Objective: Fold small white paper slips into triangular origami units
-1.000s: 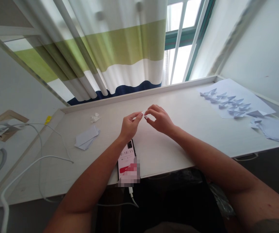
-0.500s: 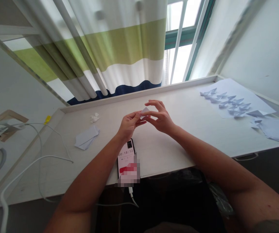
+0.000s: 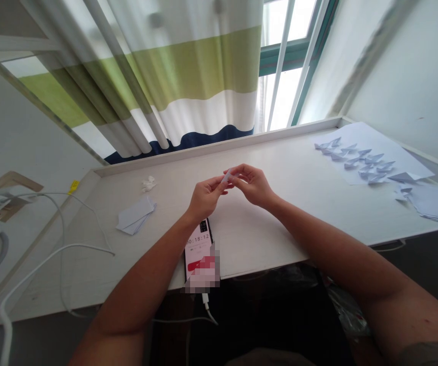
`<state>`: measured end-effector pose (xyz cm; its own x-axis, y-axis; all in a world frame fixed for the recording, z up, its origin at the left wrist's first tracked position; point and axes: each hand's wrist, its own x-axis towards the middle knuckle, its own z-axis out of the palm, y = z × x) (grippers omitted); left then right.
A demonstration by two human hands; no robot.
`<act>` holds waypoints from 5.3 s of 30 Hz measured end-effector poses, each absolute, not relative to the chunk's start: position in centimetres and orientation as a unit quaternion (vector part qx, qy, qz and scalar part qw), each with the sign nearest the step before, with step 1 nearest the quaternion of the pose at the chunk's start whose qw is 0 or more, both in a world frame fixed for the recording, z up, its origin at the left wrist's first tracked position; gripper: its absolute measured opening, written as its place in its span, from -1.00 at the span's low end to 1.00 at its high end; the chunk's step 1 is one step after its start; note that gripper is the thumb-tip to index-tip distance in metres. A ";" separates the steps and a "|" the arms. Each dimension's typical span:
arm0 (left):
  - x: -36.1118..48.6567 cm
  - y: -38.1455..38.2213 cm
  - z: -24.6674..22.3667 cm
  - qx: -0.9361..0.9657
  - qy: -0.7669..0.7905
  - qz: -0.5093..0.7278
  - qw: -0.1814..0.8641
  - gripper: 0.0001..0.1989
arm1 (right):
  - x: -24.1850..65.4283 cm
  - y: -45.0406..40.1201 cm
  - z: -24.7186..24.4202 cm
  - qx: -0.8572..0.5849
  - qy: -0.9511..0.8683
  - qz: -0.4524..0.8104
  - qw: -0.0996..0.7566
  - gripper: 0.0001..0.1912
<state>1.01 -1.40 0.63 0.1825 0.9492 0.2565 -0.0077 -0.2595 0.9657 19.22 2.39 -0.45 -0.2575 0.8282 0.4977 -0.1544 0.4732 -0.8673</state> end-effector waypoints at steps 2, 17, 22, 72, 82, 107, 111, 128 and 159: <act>0.9 -1.3 0.4 0.608 0.396 0.505 0.467 -0.44 | 19.2 2.4 -0.4 -0.254 -0.645 0.462 0.553 -0.66; 0.9 -1.4 0.7 0.601 0.408 0.482 0.490 -0.42 | 19.5 2.7 -0.3 -0.287 -0.667 0.414 0.549 -0.63; 0.9 -1.7 1.0 0.592 0.417 0.464 0.509 -0.47 | 19.5 2.6 -0.2 -0.311 -0.670 0.391 0.549 -0.69; -0.6 -1.0 1.7 0.454 0.395 0.426 0.675 -0.75 | 20.4 3.3 0.6 -0.315 -0.594 0.572 0.469 -0.20; -0.1 -1.2 1.3 0.505 0.438 0.400 0.626 -0.67 | 20.5 3.0 0.5 -0.310 -0.661 0.539 0.420 -0.33; 0.0 -0.7 0.6 0.614 0.448 0.519 0.392 -0.68 | 20.4 3.5 -0.6 -0.301 -0.741 0.359 0.482 -0.55; 0.0 -0.2 -0.1 0.621 0.437 0.535 0.370 -0.65 | 20.2 3.4 -0.6 -0.303 -0.694 0.442 0.481 -0.46; 0.5 -0.5 -0.2 0.583 0.441 0.589 0.346 -0.68 | 19.9 3.1 0.0 -0.253 -0.631 0.522 0.515 -0.58; 0.6 -0.7 0.5 0.585 0.422 0.563 0.404 -0.66 | 20.0 3.5 -0.7 -0.300 -0.687 0.410 0.520 -0.59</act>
